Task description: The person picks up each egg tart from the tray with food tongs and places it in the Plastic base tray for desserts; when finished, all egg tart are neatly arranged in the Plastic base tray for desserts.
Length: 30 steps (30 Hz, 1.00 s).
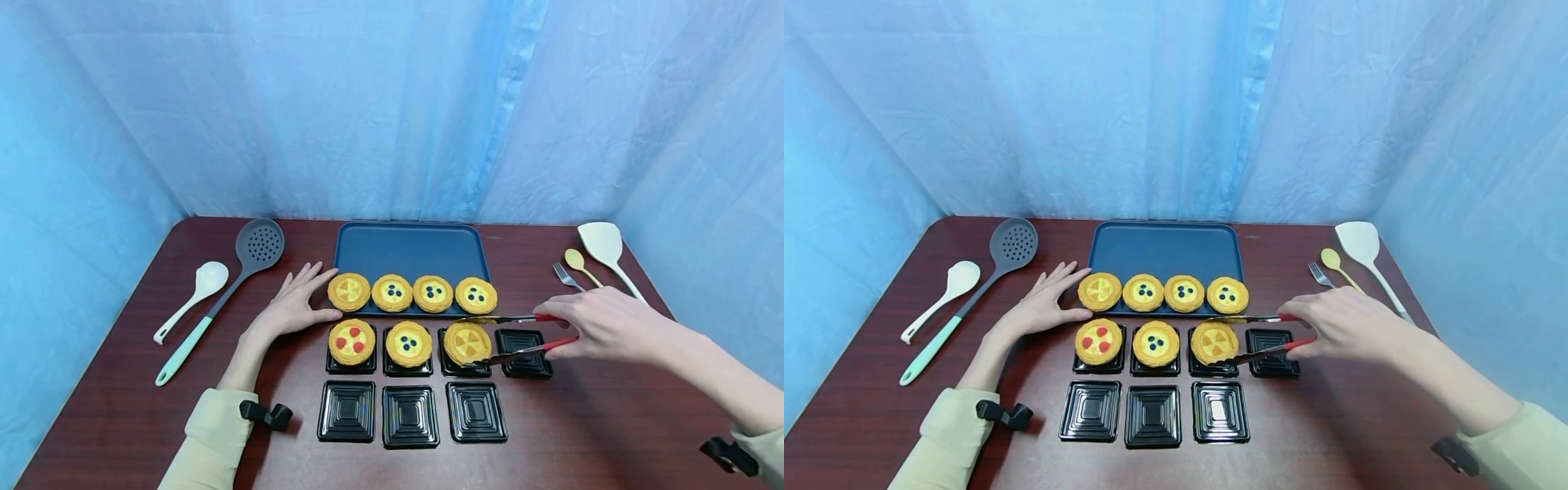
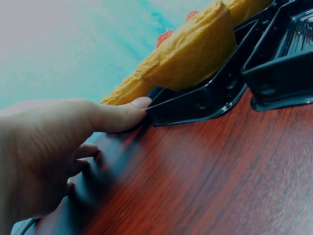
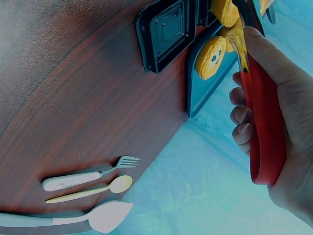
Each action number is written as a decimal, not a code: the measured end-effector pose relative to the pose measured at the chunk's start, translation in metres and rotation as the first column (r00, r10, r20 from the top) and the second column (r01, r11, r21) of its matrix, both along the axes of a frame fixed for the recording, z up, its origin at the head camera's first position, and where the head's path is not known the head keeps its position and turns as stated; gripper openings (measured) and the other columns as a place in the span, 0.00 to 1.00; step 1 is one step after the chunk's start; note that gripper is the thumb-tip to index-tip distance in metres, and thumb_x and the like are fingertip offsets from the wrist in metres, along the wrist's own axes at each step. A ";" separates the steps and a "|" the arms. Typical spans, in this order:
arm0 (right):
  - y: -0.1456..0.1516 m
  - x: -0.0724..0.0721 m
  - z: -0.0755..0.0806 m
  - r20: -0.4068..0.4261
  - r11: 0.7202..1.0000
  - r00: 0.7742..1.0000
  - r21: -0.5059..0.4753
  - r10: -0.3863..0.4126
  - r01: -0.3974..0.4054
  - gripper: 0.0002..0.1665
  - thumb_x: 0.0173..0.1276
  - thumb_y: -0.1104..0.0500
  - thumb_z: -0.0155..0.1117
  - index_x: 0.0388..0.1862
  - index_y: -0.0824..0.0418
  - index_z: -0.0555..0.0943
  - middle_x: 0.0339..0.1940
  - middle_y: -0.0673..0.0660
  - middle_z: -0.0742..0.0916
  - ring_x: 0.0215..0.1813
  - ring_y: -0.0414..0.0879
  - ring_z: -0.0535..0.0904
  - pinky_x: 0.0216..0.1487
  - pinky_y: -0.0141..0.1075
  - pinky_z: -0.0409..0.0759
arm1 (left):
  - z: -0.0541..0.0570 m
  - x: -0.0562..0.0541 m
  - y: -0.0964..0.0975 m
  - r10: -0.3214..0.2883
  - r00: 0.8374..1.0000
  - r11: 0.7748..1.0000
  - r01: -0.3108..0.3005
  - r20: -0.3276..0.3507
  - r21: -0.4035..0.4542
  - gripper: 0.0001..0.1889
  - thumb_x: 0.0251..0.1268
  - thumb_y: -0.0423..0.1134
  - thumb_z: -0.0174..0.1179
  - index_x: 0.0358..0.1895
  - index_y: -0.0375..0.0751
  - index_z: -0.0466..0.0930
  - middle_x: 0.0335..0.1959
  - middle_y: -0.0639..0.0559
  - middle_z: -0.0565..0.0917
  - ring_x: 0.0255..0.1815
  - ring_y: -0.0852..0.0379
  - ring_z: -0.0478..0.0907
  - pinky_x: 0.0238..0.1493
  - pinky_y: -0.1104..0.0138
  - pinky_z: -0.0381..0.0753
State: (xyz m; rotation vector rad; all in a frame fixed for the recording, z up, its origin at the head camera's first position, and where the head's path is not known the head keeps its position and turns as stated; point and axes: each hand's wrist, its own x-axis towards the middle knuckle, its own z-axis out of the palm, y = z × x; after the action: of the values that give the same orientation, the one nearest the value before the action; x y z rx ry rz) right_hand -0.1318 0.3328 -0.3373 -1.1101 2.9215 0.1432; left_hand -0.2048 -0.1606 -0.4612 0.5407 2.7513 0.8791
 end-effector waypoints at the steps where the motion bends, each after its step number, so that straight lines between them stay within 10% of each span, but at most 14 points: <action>1: 0.000 0.000 0.000 0.000 1.000 1.000 0.001 0.000 0.000 0.31 0.50 0.34 0.81 0.50 0.47 0.87 0.27 0.32 0.76 0.25 0.23 0.62 0.24 0.23 0.62 | 0.000 0.000 0.000 0.000 1.000 1.000 0.000 0.000 0.000 0.47 0.64 0.55 0.70 0.83 0.50 0.57 0.86 0.36 0.49 0.87 0.35 0.39 0.84 0.37 0.32; 30: -0.001 -0.001 0.000 0.011 1.000 1.000 0.014 -0.006 0.006 0.32 0.51 0.33 0.80 0.50 0.48 0.87 0.27 0.31 0.76 0.24 0.23 0.62 0.24 0.23 0.61 | -0.002 -0.001 -0.001 -0.004 1.000 1.000 0.004 0.000 -0.008 0.47 0.65 0.56 0.70 0.83 0.51 0.57 0.86 0.36 0.49 0.87 0.35 0.39 0.84 0.37 0.32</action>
State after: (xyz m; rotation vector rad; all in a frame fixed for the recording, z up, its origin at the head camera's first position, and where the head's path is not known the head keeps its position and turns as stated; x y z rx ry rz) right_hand -0.1324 0.3316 -0.3368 -1.0963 2.9099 0.1568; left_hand -0.2063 -0.1613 -0.4628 0.5445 2.7515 0.8671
